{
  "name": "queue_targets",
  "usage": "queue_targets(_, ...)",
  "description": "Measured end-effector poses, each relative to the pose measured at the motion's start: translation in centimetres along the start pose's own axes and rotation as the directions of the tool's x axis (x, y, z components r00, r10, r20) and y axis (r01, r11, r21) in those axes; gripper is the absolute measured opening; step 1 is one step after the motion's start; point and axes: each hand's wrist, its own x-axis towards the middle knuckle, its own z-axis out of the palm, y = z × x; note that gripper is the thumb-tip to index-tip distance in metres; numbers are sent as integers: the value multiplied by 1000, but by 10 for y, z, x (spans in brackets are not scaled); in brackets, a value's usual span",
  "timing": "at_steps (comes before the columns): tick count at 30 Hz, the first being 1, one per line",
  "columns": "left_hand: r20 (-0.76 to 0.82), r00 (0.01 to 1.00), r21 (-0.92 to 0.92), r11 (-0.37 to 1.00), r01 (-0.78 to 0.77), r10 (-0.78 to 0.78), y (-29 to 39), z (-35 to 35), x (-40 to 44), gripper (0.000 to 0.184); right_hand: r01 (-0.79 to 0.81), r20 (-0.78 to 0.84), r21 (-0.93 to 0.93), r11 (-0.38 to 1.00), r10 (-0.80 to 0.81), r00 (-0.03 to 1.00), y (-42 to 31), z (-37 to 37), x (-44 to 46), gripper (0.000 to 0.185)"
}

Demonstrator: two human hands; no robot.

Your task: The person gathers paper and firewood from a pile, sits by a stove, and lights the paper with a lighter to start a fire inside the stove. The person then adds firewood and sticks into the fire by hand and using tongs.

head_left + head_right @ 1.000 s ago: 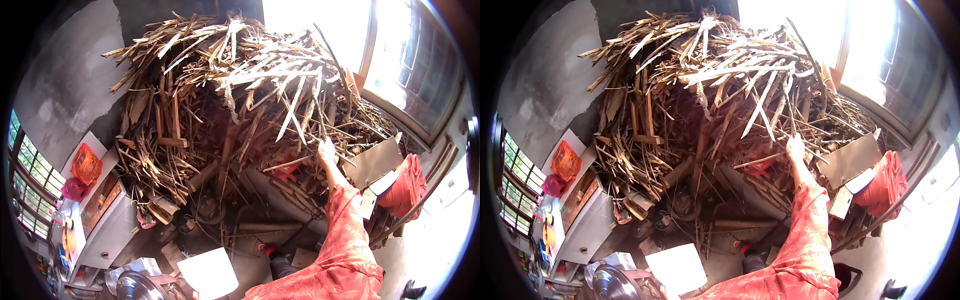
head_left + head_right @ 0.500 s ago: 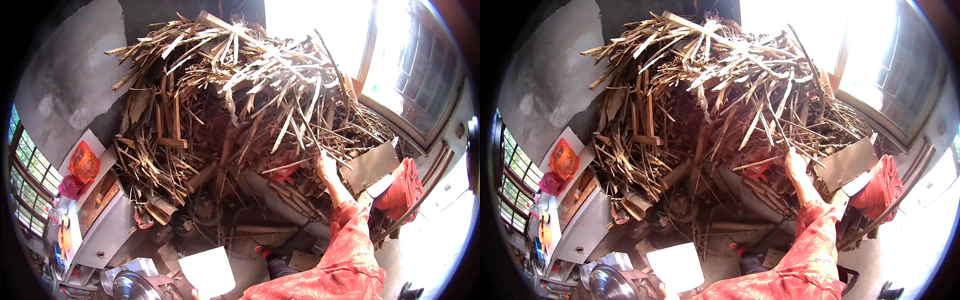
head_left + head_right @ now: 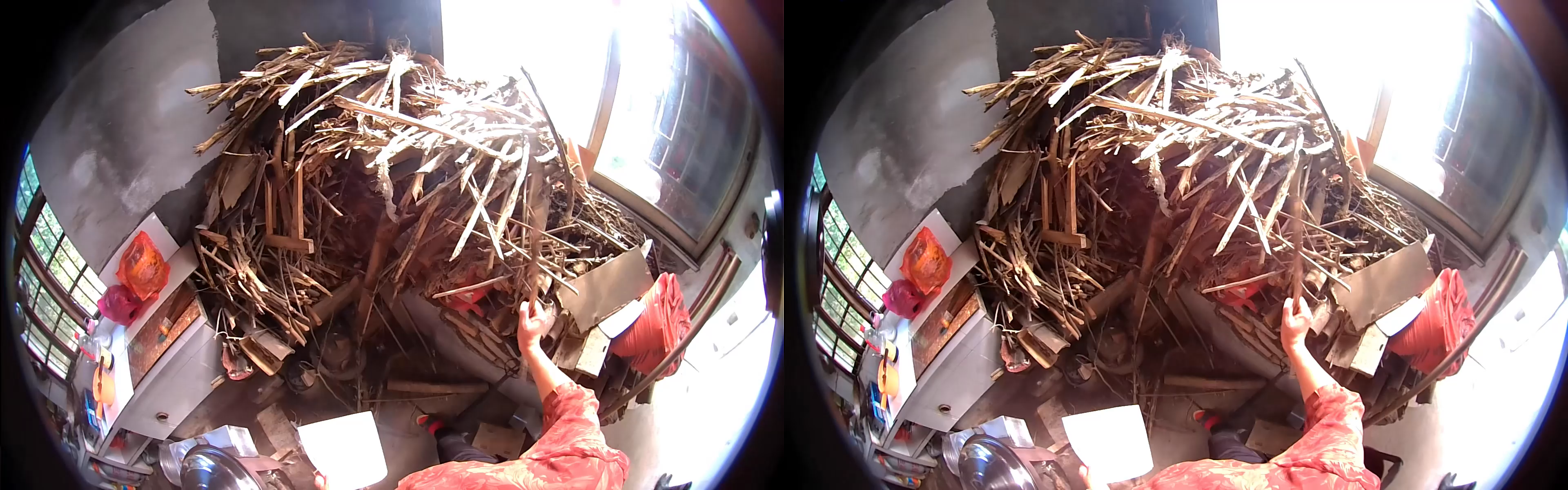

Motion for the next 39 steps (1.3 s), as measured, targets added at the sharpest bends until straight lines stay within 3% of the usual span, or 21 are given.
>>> queue_targets(2,-5,1000,2,1000,-2,2,0,1,2,2,-276,26,197,941,276,961,0,30,43,21)
queue_targets(5,-16,1000,10,1000,-4,4,1,2,4,2,-627,246,435,646,585,773,-57,87,129,17)
queue_targets(9,-65,998,13,1000,-12,12,2,1,6,2,-341,173,535,773,295,940,-56,179,229,13)
queue_targets(12,-116,993,16,1000,-21,23,1,2,8,2,-425,272,447,787,332,903,-93,214,268,18)
queue_targets(14,-158,987,16,1000,-24,26,-3,-1,7,3,-389,361,382,838,252,898,-78,238,293,23)
queue_targets(16,-199,980,11,1000,-27,29,-10,-5,4,3,-401,396,273,874,278,875,-74,252,302,29)
queue_targets(18,-231,972,11,999,-33,35,-16,-10,2,3,68,371,82,994,-93,924,-13,266,336,35)
queue_targets(19,-246,968,12,999,-40,42,-20,-12,1,3,297,339,-18,955,-274,900,19,274,353,40)
queue_targets(21,-277,959,11,998,-68,69,-32,-23,-4,3,65,425,80,995,-93,900,24,256,347,41)
queue_targets(22,-290,953,8,995,-96,94,-43,-27,-13,3,-186,499,167,968,80,863,28,226,346,42)
queue_targets(24,-330,927,-5,982,-188,176,-59,-32,-38,3,-429,585,257,866,214,782,40,187,340,44)
queue_targets(25,-392,906,-128,965,-227,161,-62,-14,-69,8,-439,556,332,835,203,806,50,188,344,46)
queue_targets(26,-414,886,9,974,-226,209,-74,-16,-73,13,-442,526,406,800,191,829,57,192,349,47)
queue_targets(27,-425,892,-42,981,-191,155,-87,-19,-72,17,-439,496,478,761,179,850,64,196,353,48)
queue_targets(29,-424,904,-146,980,-135,61,-104,-18,-73,27,-513,516,522,681,227,826,44,177,316,49)
queue_targets(31,-402,903,-3,986,-165,150,-110,-22,-82,23,-590,553,522,616,282,784,9,161,260,50)
queue_targets(33,-347,936,36,998,-53,62,-104,-28,-97,26,-620,574,518,590,298,763,-30,156,197,51)
queue_targets(35,-364,929,98,995,-32,65,-110,-34,-112,27,-447,519,588,674,109,848,-25,161,140,42)
queue_targets(37,-358,932,137,983,120,-63,-109,-48,-129,23,-465,437,479,745,256,862,-107,159,38,31)
queue_targets(38,-427,904,305,941,146,-2,-165,-55,-129,27,-429,429,448,784,231,873,-138,157,-11,31)
queue_targets(39,-422,906,239,960,145,-31,-173,-63,-137,15,-387,423,414,824,203,883,-158,154,-55,32)
